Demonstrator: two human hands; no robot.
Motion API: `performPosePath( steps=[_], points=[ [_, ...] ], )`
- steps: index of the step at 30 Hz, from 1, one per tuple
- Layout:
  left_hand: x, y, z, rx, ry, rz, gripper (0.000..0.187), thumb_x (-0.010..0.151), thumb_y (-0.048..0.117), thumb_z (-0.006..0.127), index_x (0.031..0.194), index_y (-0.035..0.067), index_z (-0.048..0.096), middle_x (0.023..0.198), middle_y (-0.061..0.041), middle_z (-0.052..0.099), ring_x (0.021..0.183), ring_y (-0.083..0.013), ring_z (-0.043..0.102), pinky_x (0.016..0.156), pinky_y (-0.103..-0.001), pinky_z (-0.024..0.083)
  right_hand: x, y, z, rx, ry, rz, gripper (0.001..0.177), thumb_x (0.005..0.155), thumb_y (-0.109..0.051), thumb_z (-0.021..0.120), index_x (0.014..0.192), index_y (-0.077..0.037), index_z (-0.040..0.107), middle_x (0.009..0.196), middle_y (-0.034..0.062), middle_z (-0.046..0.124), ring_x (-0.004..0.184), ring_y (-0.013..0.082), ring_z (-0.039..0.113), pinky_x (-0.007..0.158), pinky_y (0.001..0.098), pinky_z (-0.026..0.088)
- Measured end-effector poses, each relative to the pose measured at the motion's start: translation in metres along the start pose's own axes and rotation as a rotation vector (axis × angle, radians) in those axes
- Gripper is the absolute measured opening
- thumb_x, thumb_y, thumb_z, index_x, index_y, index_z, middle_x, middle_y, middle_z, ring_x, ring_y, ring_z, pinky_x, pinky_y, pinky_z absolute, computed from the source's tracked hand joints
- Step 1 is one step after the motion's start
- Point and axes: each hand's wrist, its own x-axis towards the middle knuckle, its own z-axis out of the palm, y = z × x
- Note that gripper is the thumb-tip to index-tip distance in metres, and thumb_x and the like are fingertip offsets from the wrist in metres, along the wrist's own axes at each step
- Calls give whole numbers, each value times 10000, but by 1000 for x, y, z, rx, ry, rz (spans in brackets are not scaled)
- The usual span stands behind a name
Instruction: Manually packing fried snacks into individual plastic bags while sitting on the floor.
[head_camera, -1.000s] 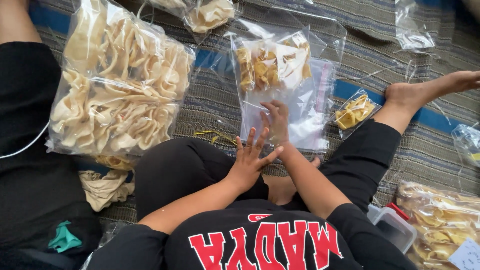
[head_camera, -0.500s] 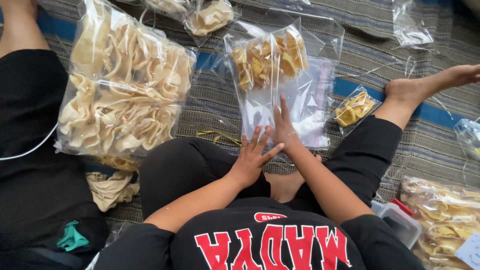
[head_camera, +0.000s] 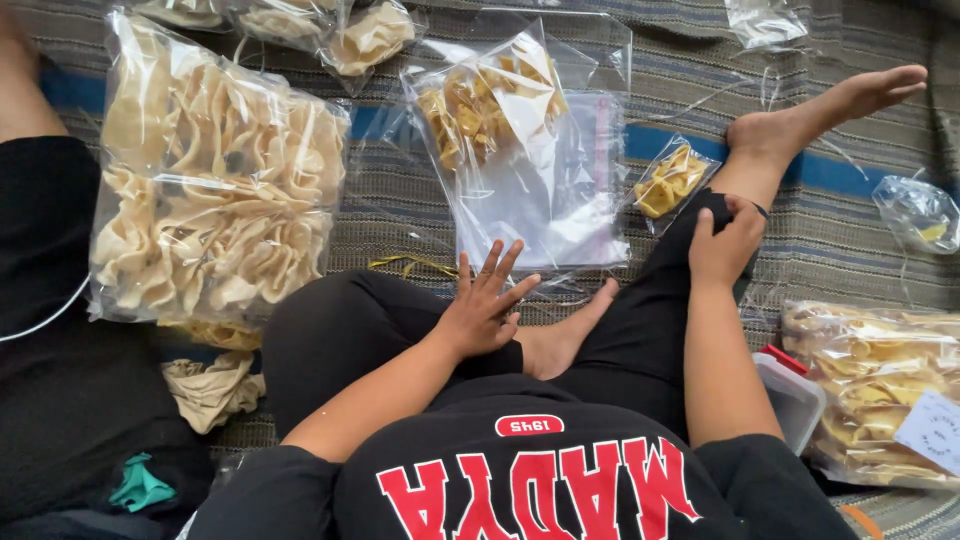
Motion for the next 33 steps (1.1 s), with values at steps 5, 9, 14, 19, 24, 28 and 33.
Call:
performPosePath(
  steps=[5, 9, 14, 19, 24, 28, 33],
  points=[
    [3, -2, 0, 82, 7, 42, 640, 838, 336, 650, 1450, 373, 466, 1748, -107, 101, 1608, -355, 25, 1165, -722, -11, -12, -108, -40, -228, -385, -156, 799, 883, -394, 816, 1542, -305, 372, 1587, 96, 228, 1434, 403, 242, 1068, 626, 259],
    [-1, -3, 9, 250, 37, 105, 474, 798, 452, 684, 1253, 365, 587, 1741, -65, 147, 1599, -362, 62, 1179, -711, 32, -10, -103, -20, -567, -643, -155, 711, 946, -471, 665, 1581, -428, 349, 1712, 79, 201, 1534, 464, 72, 1113, 652, 134],
    [-5, -2, 8, 347, 58, 156, 464, 749, 525, 723, 1136, 286, 627, 1735, 14, 188, 1590, -373, 102, 1197, -693, 64, -17, -71, 4, -512, -517, -227, 452, 985, -321, 691, 1404, -337, 521, 1558, 80, 456, 1502, 377, 262, 1128, 624, 150],
    [-5, -4, 10, 347, 100, 170, 479, 830, 574, 656, 1193, 264, 620, 1735, 19, 194, 1590, -371, 90, 1198, -673, 58, -30, -109, -48, -55, -426, -70, 411, 1071, -126, 618, 1455, -256, 551, 1458, 90, 532, 1459, 372, 358, 1177, 616, 191],
    [-3, -15, 29, -199, 127, 102, 421, 1011, 420, 558, 1372, 206, 585, 1240, -85, 688, 1221, -324, 627, 1039, -454, 488, -100, -163, -107, 635, -163, -393, 439, 972, 48, 603, 1402, -40, 598, 1526, 257, 457, 1391, 490, 426, 1136, 563, 392],
    [-6, 45, -18, -879, -74, -336, 532, 1028, 551, 512, 1448, 225, 495, 1308, -43, 698, 1250, -290, 643, 1048, -460, 514, -154, -194, -158, 601, -278, -507, 516, 905, 16, 674, 1392, -151, 657, 1534, 196, 477, 1359, 432, 501, 1119, 497, 426],
    [7, 89, -64, -1539, 233, -538, 687, 849, 145, 867, 1423, 68, 497, 1292, -217, 666, 1160, -358, 672, 970, -519, 548, -179, -229, -198, 850, -442, -591, 752, 836, -10, 830, 1453, -134, 418, 1572, 204, 369, 1143, 364, 674, 867, 448, 603]
  ],
)
